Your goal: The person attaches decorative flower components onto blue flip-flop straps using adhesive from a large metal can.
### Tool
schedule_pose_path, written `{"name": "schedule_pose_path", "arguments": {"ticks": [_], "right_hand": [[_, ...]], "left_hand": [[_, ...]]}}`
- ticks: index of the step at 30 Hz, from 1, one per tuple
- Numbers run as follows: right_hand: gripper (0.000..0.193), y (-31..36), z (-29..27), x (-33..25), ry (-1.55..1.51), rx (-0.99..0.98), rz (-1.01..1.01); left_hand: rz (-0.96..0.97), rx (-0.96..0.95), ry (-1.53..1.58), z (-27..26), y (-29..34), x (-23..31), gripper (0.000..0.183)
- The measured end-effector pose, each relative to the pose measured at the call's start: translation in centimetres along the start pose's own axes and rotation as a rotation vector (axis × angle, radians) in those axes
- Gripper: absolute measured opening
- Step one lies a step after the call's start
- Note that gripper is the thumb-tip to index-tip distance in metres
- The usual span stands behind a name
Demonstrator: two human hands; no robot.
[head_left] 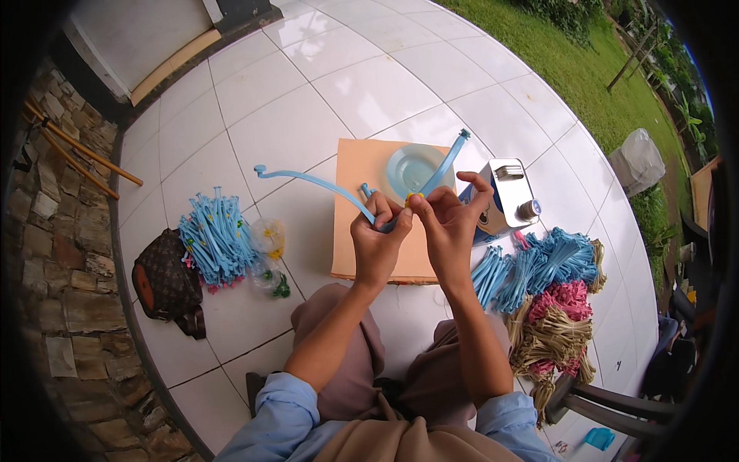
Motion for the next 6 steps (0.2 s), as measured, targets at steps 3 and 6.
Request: {"name": "schedule_pose_path", "arguments": {"ticks": [3,6], "right_hand": [[0.044,0.0,0.1,-0.2,0.072,0.024,-0.033],[0.043,0.0,1.0,-0.7,0.042,0.046,-0.029]], "left_hand": [[0.013,-0.015,-0.022,-0.1,0.0,0.2,0.036],[-0.007,0.004,0.049,-0.4,-0.2,0.4,0.034]]}}
Point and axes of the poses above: each hand's wrist, its own y-axis away from the middle knuckle, its own z-axis out of the palm, x = y × z, the point moved 6 cm from there along -y, towards the middle knuckle, and after that the axes turned 2 degrees about -x, right-handed, at the moved point
